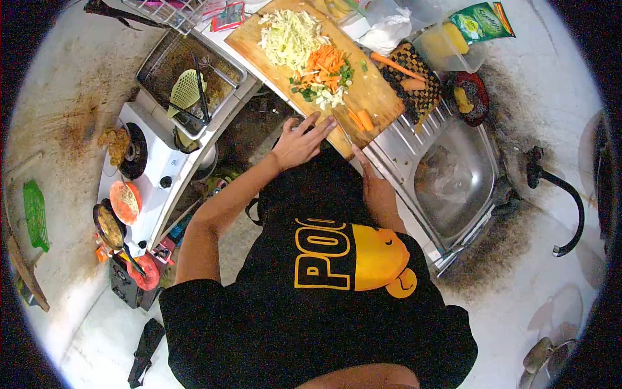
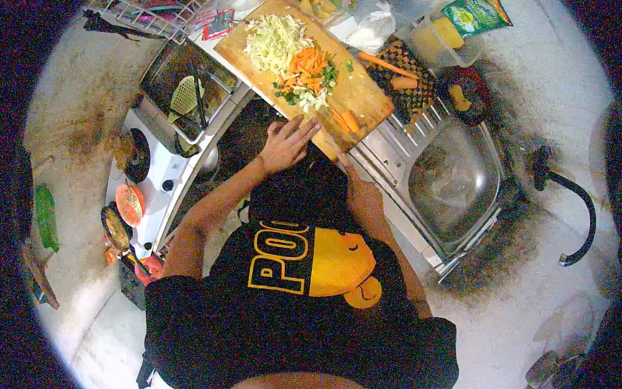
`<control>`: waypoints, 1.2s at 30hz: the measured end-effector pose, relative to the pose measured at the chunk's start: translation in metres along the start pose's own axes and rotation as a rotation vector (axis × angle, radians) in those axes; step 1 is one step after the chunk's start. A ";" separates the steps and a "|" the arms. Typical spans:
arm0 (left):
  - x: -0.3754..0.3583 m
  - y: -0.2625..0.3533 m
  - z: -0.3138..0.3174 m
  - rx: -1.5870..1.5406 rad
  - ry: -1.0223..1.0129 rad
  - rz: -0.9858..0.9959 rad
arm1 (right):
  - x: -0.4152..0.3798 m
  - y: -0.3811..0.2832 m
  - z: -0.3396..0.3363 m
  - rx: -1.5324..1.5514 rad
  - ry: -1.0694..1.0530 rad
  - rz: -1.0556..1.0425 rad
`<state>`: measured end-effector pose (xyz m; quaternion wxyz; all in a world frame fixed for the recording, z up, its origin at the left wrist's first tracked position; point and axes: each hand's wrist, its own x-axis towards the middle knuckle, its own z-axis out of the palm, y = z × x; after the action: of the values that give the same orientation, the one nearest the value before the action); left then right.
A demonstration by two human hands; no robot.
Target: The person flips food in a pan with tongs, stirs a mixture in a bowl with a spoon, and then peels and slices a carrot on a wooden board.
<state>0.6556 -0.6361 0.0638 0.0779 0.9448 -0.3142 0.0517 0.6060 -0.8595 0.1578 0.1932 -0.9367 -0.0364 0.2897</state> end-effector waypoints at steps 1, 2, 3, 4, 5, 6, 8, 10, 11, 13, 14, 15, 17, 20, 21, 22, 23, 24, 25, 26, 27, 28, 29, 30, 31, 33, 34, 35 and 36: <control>0.000 -0.001 0.001 0.007 -0.008 0.011 | 0.001 0.002 0.002 -0.003 -0.002 -0.001; 0.000 -0.002 0.002 0.016 -0.015 0.022 | 0.003 0.005 0.008 -0.050 -0.016 0.017; 0.001 -0.003 0.002 0.016 -0.015 0.019 | 0.004 0.006 0.011 -0.096 -0.029 0.036; 0.001 -0.003 0.001 0.009 -0.018 0.028 | 0.005 0.007 0.013 -0.097 -0.029 0.033; 0.002 -0.004 0.000 0.002 -0.022 0.037 | 0.005 0.008 0.014 -0.092 -0.017 0.027; 0.001 -0.004 0.001 0.003 -0.023 0.035 | 0.005 0.008 0.016 -0.085 -0.004 0.022; 0.003 -0.004 0.000 -0.023 0.004 0.036 | 0.007 0.008 0.018 -0.049 0.011 0.006; 0.003 -0.005 -0.003 -0.016 0.011 0.051 | 0.011 0.005 0.019 -0.012 0.028 -0.011; 0.002 -0.006 -0.006 -0.010 0.017 0.066 | 0.013 0.003 0.019 0.047 0.086 -0.055; 0.003 -0.006 -0.005 -0.007 0.014 0.070 | 0.015 -0.006 0.013 0.109 0.151 -0.099; 0.004 -0.006 -0.004 -0.009 0.013 0.075 | 0.015 -0.010 0.007 0.125 0.070 -0.025; 0.005 -0.007 -0.004 -0.004 0.019 0.080 | 0.016 -0.013 0.003 0.139 -0.007 0.047; 0.005 -0.007 -0.007 -0.005 -0.003 0.089 | 0.025 0.008 0.015 0.294 0.120 -0.173; 0.004 -0.008 -0.005 -0.004 -0.009 0.087 | 0.027 0.018 0.008 0.609 0.089 -0.280; 0.002 -0.008 -0.006 -0.004 -0.012 0.081 | 0.024 0.017 0.005 0.693 0.009 -0.220; 0.001 -0.009 -0.008 -0.026 -0.019 0.075 | 0.021 0.015 0.002 0.773 -0.066 -0.153; 0.001 -0.008 -0.009 -0.047 -0.024 0.070 | 0.018 0.015 -0.001 0.743 0.010 -0.230; -0.001 -0.008 -0.007 -0.048 -0.022 0.072 | 0.015 0.013 -0.005 0.710 0.088 -0.306; -0.002 -0.007 -0.005 -0.074 -0.014 0.059 | 0.012 0.012 -0.009 0.708 0.092 -0.304; -0.002 -0.006 -0.004 -0.099 -0.005 0.047 | 0.009 0.009 -0.014 0.639 0.143 -0.313; 0.000 -0.004 -0.004 -0.100 -0.001 0.052 | 0.006 0.008 -0.017 0.570 0.194 -0.322; 0.000 -0.002 -0.005 -0.122 0.012 0.026 | 0.004 0.010 -0.017 0.568 0.198 -0.322; 0.000 -0.001 -0.006 -0.142 0.024 -0.002 | 0.001 0.011 -0.017 0.596 0.144 -0.208; 0.002 0.000 -0.008 -0.140 0.025 -0.004 | 0.000 0.012 -0.016 0.609 0.115 -0.153; 0.003 0.002 -0.010 -0.163 0.048 -0.006 | 0.000 0.013 -0.015 0.622 0.086 -0.098; 0.007 0.004 -0.016 -0.185 0.072 -0.009 | 0.001 0.017 -0.012 0.538 0.165 -0.256; 0.011 0.004 -0.021 -0.205 0.059 0.011 | 0.000 0.017 -0.011 0.537 0.164 -0.259; 0.014 0.004 -0.025 -0.225 0.045 0.032 | -0.002 0.017 -0.011 0.532 0.165 -0.236; 0.016 0.003 -0.027 -0.222 0.046 0.031 | -0.003 0.016 -0.010 0.526 0.166 -0.213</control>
<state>0.6655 -0.6434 0.0928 0.1885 0.9238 -0.3308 0.0394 0.6085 -0.8780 0.1607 0.4611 -0.8658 -0.0421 0.1899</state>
